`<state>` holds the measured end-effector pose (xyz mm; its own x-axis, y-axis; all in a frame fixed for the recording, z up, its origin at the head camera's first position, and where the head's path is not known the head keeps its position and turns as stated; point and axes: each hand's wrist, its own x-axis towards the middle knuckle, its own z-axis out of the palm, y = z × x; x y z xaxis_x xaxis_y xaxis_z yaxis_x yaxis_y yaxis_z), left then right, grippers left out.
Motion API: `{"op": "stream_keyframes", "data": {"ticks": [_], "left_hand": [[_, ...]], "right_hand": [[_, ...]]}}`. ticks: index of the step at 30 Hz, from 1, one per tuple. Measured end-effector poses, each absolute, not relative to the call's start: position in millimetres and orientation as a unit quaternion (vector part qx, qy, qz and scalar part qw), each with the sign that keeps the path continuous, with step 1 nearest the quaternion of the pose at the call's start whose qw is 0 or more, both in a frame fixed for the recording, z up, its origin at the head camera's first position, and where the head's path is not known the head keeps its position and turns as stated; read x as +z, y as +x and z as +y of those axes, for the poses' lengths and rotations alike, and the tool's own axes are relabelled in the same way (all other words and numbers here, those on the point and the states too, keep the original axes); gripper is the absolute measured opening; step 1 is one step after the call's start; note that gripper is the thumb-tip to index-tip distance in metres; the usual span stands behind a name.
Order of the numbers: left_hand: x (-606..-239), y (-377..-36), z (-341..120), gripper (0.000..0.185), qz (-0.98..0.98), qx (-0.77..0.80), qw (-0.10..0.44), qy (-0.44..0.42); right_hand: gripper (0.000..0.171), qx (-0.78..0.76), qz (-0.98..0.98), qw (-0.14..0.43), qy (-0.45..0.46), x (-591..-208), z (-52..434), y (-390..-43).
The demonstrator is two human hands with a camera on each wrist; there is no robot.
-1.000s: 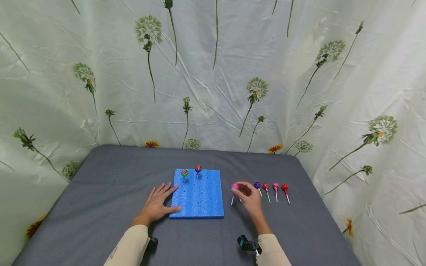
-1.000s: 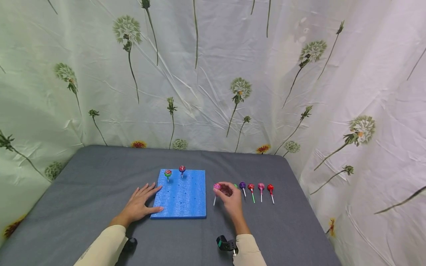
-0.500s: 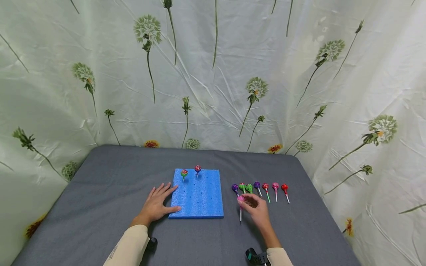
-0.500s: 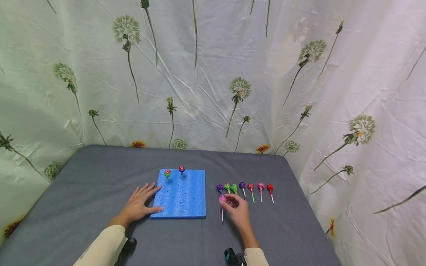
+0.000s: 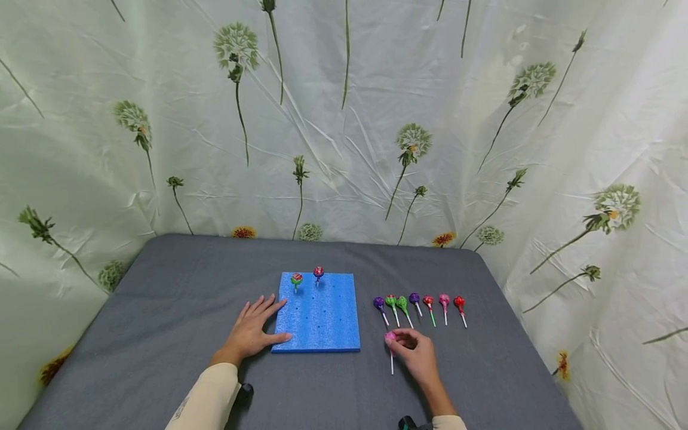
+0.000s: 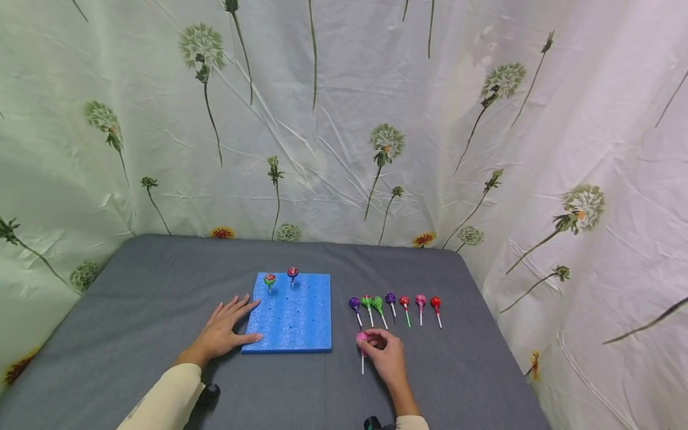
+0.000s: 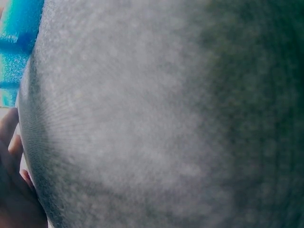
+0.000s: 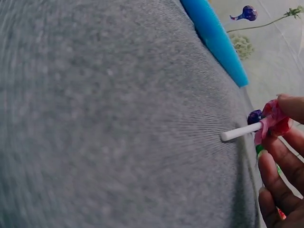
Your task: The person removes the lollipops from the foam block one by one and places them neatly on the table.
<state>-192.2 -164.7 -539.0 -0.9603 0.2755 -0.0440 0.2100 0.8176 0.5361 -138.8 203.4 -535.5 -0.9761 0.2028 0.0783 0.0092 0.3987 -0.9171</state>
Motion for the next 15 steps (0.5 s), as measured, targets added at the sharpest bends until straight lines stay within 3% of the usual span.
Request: {"op": "stream_keyframes", "data": {"ticks": [15], "left_hand": [[-537.3,-191.7,-164.9,0.09,0.949,0.279,0.064,0.128]], "right_hand": [[0.022,0.463,-0.874,0.114,-0.09,-541.3,193.7,-146.3]]}}
